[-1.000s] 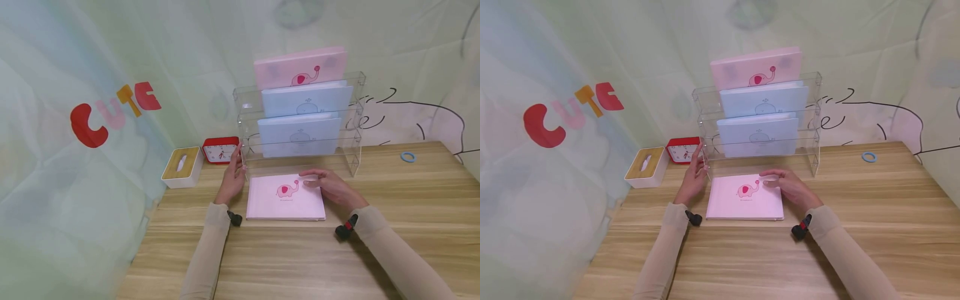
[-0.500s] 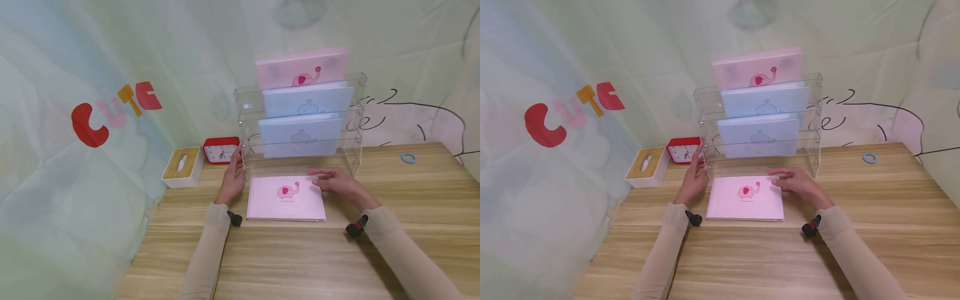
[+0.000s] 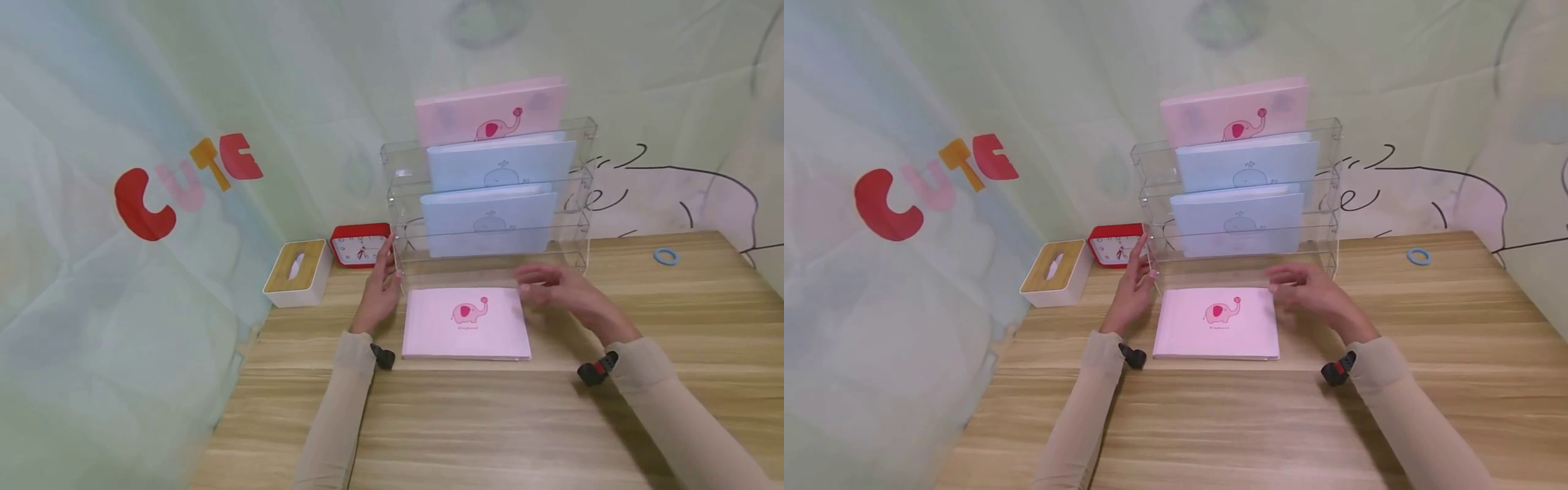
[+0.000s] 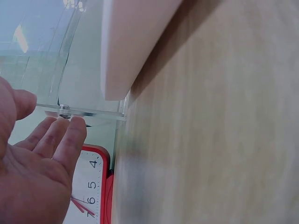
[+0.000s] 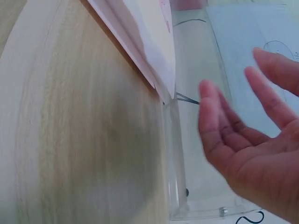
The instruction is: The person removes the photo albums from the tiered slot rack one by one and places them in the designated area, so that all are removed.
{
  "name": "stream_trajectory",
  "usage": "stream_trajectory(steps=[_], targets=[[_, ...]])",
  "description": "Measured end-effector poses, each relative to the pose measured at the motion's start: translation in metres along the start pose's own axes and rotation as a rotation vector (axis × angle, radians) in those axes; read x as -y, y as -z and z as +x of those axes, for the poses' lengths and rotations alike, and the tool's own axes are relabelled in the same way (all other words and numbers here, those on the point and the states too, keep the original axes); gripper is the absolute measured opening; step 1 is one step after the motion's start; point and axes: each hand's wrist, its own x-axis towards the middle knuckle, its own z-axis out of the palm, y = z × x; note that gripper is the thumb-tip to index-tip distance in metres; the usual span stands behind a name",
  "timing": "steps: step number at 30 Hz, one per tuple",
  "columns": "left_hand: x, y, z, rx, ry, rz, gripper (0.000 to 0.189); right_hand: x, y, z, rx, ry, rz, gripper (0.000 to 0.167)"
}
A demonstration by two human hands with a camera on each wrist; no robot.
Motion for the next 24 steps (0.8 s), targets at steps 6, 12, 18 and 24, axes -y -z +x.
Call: stream_trajectory(steps=[6,12,18,24], targets=[[0.001,0.0,0.0,-0.005,0.02,0.005,0.087,0.008,0.004,-0.002,-0.091,0.083,0.004,0.054],[0.005,0.001,-0.002,0.001,0.014,0.0,0.086,0.017,0.008,-0.005,-0.225,0.183,-0.005,0.052],[0.004,0.0,0.0,0.01,0.003,-0.004,0.086,0.027,0.015,-0.006,-0.386,0.302,0.035,0.048],[0.002,-0.001,0.001,0.002,0.006,0.008,0.087,0.036,0.023,0.001,-0.538,0.395,0.112,0.045]])
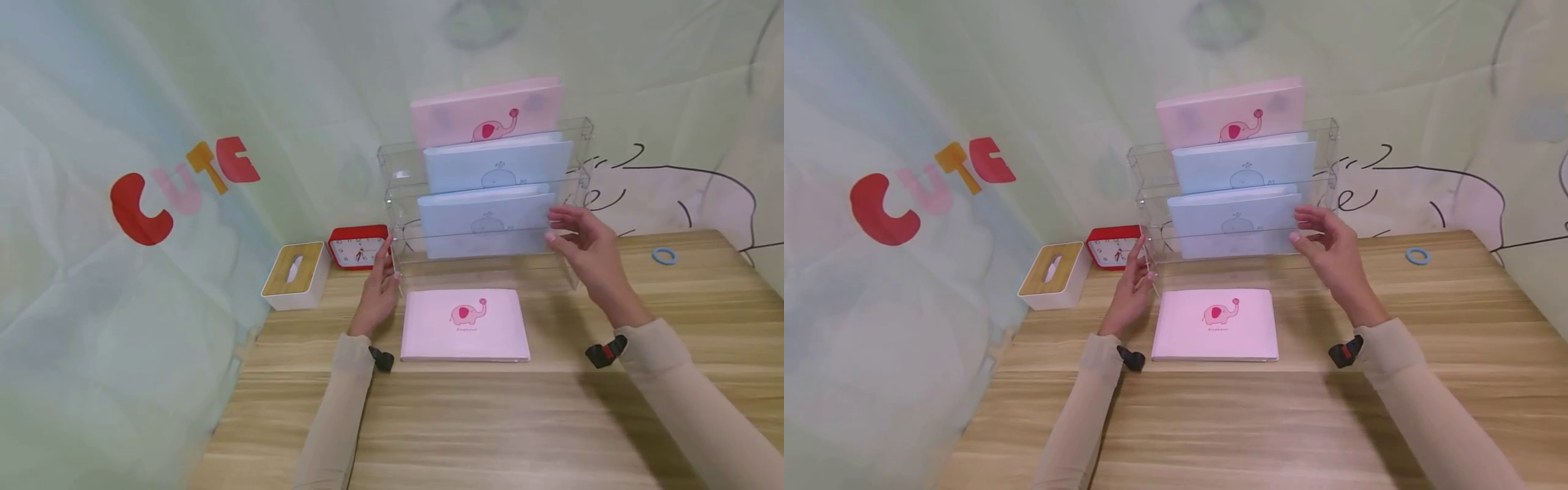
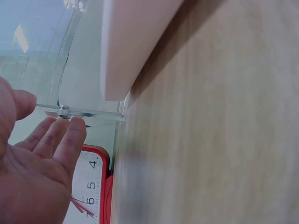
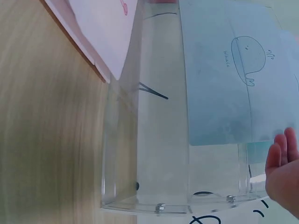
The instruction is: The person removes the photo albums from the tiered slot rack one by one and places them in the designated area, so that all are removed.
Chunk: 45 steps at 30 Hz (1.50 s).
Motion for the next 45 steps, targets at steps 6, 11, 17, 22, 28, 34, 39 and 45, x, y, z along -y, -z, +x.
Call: stream_trajectory(steps=[6,11,17,22,28,34,39,45], targets=[[0.001,-0.001,0.0,0.004,-0.002,-0.011,0.086,0.002,0.002,0.008,-0.054,-0.041,-0.037,0.05],[0.002,-0.001,0.0,0.012,0.001,-0.015,0.086,0.002,0.004,0.012,-0.031,-0.066,-0.034,0.056],[0.003,0.0,0.0,0.016,0.004,-0.013,0.086,0.003,0.005,0.018,0.004,-0.081,-0.012,0.06],[0.002,0.001,0.0,0.014,0.018,-0.014,0.085,0.007,0.005,0.022,0.028,-0.111,-0.015,0.062],[0.002,0.001,0.002,0.009,0.024,-0.016,0.083,0.009,0.004,0.027,0.024,-0.133,-0.027,0.063],[0.002,0.001,0.001,0.001,0.035,-0.015,0.083,0.008,0.001,0.03,0.046,-0.132,-0.001,0.063],[0.002,0.001,0.001,0.006,0.033,-0.017,0.083,0.008,-0.001,0.03,0.035,-0.112,0.011,0.061],[0.001,0.001,0.002,0.013,0.04,-0.013,0.084,0.011,0.0,0.035,0.055,-0.105,-0.029,0.057]])
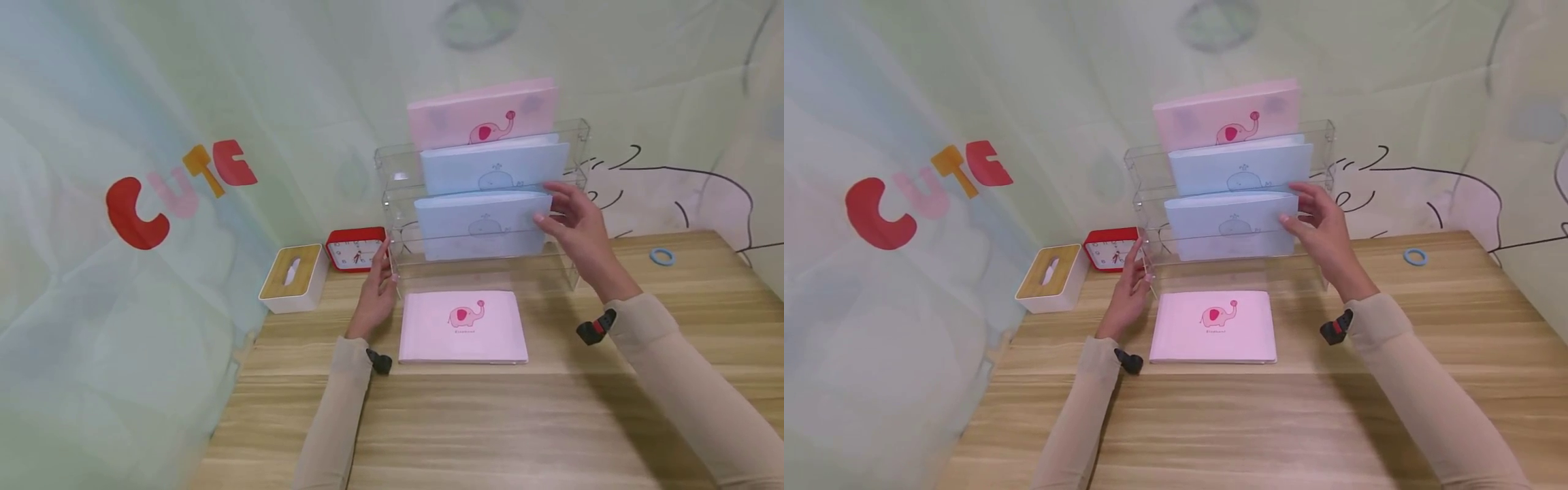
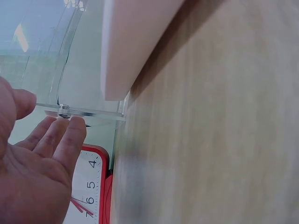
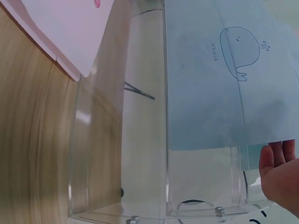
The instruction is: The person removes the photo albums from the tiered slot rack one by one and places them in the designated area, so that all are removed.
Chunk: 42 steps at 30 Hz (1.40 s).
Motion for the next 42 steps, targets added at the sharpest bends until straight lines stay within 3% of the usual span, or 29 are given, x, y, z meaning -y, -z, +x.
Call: stream_trajectory(steps=[7,13,19,24,29,33,42], targets=[[-0.003,0.0,0.003,-0.007,-0.037,0.014,0.086,0.005,0.002,0.014,0.049,0.019,-0.037,0.048],[-0.002,0.001,0.001,-0.005,-0.008,0.025,0.089,0.005,-0.003,0.02,0.089,0.04,-0.013,0.043],[0.002,0.001,0.0,-0.013,-0.032,0.028,0.086,0.003,-0.008,0.028,0.072,0.06,-0.041,0.038],[0.004,0.001,-0.003,-0.015,-0.005,0.024,0.086,-0.002,-0.008,0.033,0.083,0.038,-0.032,0.037],[0.004,0.0,0.0,0.011,-0.048,0.026,0.086,-0.007,-0.005,0.034,0.09,0.064,0.0,0.035],[0.004,0.0,-0.001,0.013,-0.044,0.024,0.086,-0.009,-0.006,0.034,0.107,0.061,0.005,0.035],[0.003,0.001,0.0,0.006,-0.041,0.016,0.085,-0.015,-0.016,0.038,0.021,0.118,0.041,0.027]])
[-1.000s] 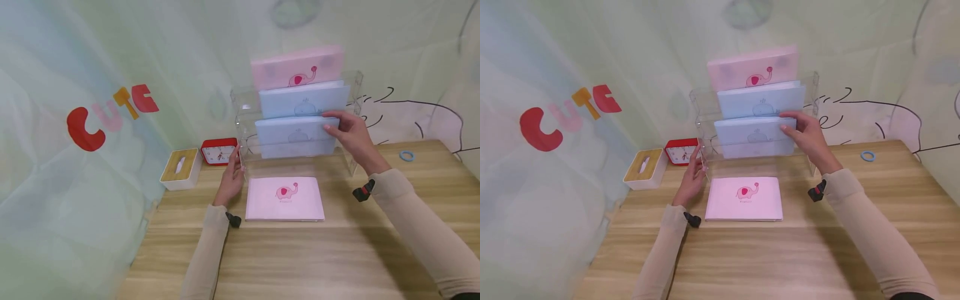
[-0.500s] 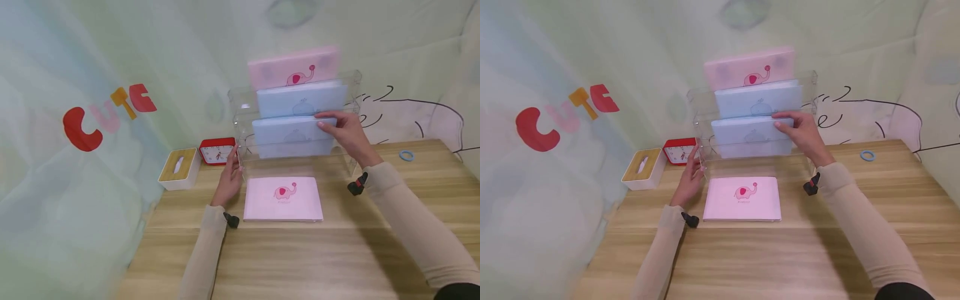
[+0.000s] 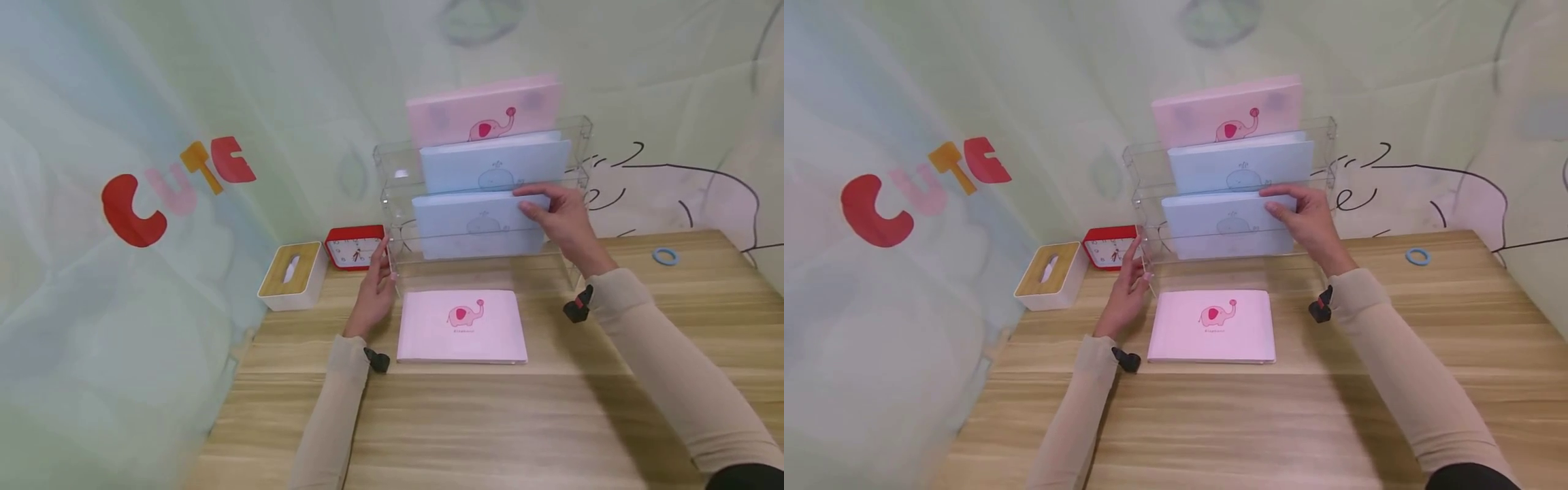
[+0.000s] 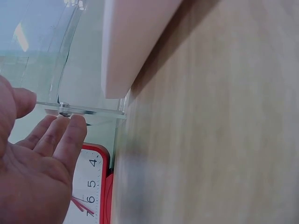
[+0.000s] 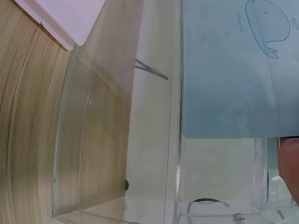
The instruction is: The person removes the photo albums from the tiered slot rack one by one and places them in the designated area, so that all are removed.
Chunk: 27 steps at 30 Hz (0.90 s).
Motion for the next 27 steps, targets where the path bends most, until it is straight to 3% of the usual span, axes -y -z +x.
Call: stream_trajectory(steps=[7,13,22,27], targets=[[-0.002,0.0,-0.002,-0.007,0.009,0.002,0.084,0.001,-0.001,0.0,-0.006,-0.07,-0.035,0.028],[-0.004,0.0,-0.001,-0.009,0.024,0.007,0.085,0.002,-0.003,-0.001,-0.027,-0.076,0.001,0.027],[-0.001,-0.002,-0.003,-0.009,0.017,0.006,0.085,0.004,-0.015,-0.002,-0.135,-0.058,0.078,0.022],[0.001,0.0,0.0,-0.001,-0.005,-0.004,0.083,0.006,-0.018,-0.002,-0.187,-0.054,0.048,0.02]])
